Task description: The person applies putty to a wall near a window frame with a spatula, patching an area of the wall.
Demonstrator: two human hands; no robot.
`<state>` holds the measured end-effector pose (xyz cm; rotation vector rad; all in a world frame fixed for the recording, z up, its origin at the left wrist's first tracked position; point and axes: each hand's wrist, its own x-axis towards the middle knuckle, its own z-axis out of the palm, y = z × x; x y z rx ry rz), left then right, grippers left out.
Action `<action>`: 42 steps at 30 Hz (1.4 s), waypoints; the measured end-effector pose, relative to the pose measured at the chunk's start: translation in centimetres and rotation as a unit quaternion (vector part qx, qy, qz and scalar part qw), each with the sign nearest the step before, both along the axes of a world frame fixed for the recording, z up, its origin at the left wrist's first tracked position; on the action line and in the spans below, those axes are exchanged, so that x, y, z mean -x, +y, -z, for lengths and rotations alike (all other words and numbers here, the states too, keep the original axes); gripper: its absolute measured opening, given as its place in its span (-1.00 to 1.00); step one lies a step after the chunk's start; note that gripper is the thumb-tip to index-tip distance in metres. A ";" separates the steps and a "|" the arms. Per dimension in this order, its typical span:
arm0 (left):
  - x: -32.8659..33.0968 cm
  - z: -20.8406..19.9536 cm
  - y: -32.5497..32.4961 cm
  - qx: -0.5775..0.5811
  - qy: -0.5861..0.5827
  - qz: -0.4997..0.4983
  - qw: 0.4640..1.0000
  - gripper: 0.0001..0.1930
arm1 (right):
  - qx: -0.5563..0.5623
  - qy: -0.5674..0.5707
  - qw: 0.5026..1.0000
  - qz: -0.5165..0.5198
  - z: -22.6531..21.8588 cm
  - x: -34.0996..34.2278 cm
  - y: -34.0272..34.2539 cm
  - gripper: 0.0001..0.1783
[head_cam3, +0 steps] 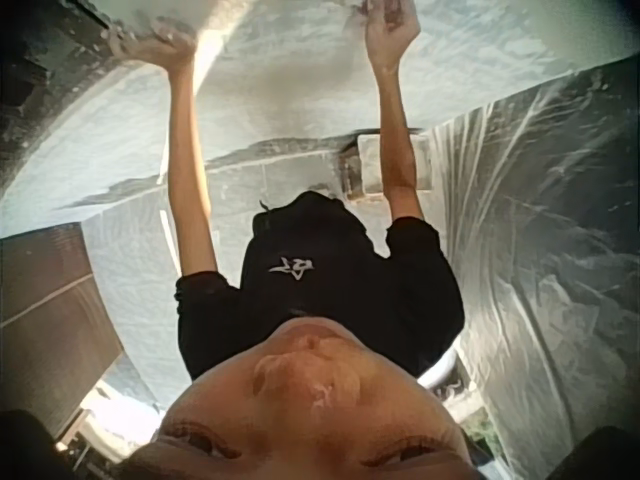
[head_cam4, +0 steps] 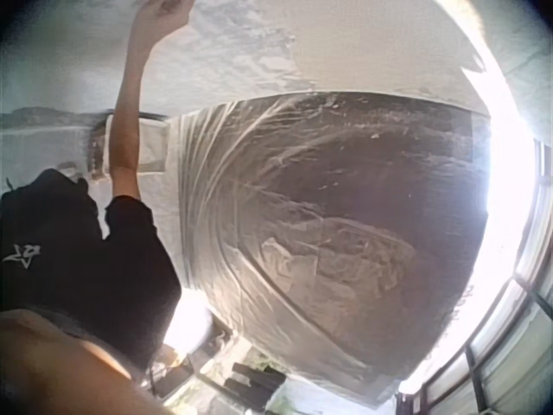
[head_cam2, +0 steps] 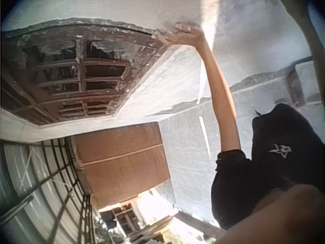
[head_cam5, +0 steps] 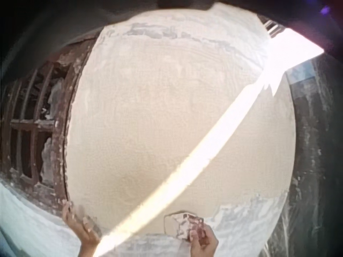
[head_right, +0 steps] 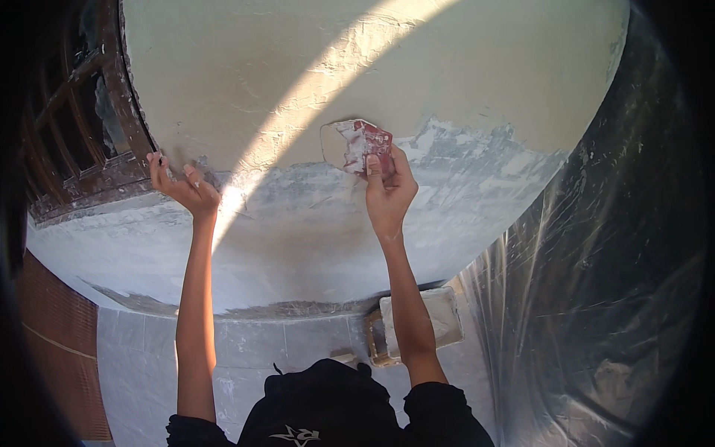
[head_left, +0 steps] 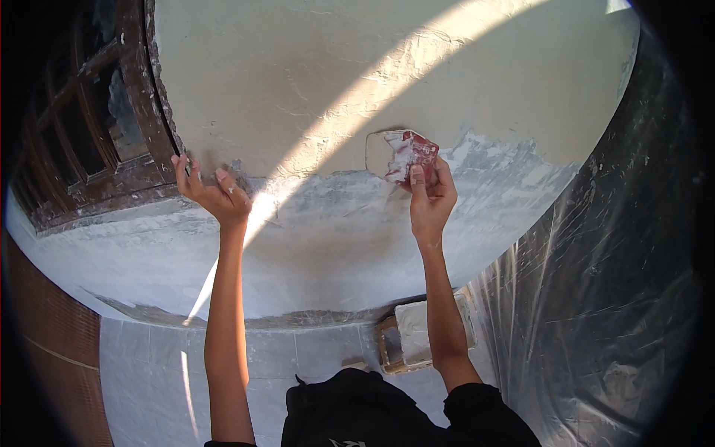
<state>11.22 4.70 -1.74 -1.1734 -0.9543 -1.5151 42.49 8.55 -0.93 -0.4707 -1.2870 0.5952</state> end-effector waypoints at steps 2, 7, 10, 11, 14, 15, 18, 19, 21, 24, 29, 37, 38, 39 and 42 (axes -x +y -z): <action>0.2 -0.1 -0.4 0.003 0.000 -0.009 1.000 -0.52 | 0.018 0.043 0.999 0.017 0.0 -0.9 0.5 -0.69; 0.2 0.0 -0.5 0.015 0.002 -0.020 1.000 -0.52 | 0.011 0.095 0.995 0.016 -0.8 -0.8 -2.9 -0.69; 0.2 -0.2 -0.5 0.008 0.001 -0.013 1.000 -0.51 | -0.030 0.073 0.995 -0.054 -0.5 3.3 -3.8 -0.69; 0.3 -0.1 -0.4 0.006 0.001 -0.012 1.000 -0.51 | -0.051 0.057 0.996 -0.047 -0.4 4.7 -3.8 -0.71; 0.2 -0.1 -0.3 0.006 0.000 -0.009 1.000 -0.51 | -0.061 0.043 0.997 -0.023 0.0 6.6 -3.2 -0.71; 0.1 -0.1 -0.2 0.007 -0.003 -0.007 1.000 -0.51 | -0.062 0.043 0.997 -0.023 0.1 6.2 -2.9 -0.71; 0.2 0.0 -0.4 0.009 -0.007 -0.005 1.000 -0.50 | 0.001 0.101 0.995 0.012 0.2 4.3 -2.7 -0.70; 0.2 0.0 -0.4 0.009 -0.008 -0.008 1.000 -0.50 | 0.005 0.122 0.992 0.030 0.0 3.3 -2.9 -0.69; 0.3 0.0 -0.4 0.010 -0.002 -0.014 1.000 -0.50 | 0.011 0.142 0.989 0.044 -0.3 2.6 -3.4 -0.69; 0.5 -0.3 -0.8 0.006 0.003 -0.012 1.000 -0.50 | -0.024 0.096 0.995 0.015 -1.1 3.1 -4.3 -0.68; 0.2 -0.2 -0.4 0.004 0.006 -0.008 1.000 -0.50 | -0.028 0.065 0.997 -0.008 -0.3 4.6 -2.4 -0.67; 0.5 -0.3 -1.1 0.016 0.005 -0.031 0.999 -0.50 | -0.007 0.112 0.994 -0.004 -0.2 3.2 -4.1 -0.70; 0.2 -0.3 -0.8 0.014 0.005 -0.036 0.999 -0.55 | -0.039 0.092 0.994 -0.035 -0.2 3.9 -3.9 -0.70; -0.1 -0.3 -0.4 0.013 0.006 -0.041 0.999 -0.57 | -0.055 0.083 0.994 -0.042 0.2 4.7 -3.3 -0.71; -0.2 -0.1 -0.1 0.012 0.005 -0.033 0.999 -0.56 | -0.022 0.054 0.998 0.008 1.1 4.5 -2.2 -0.69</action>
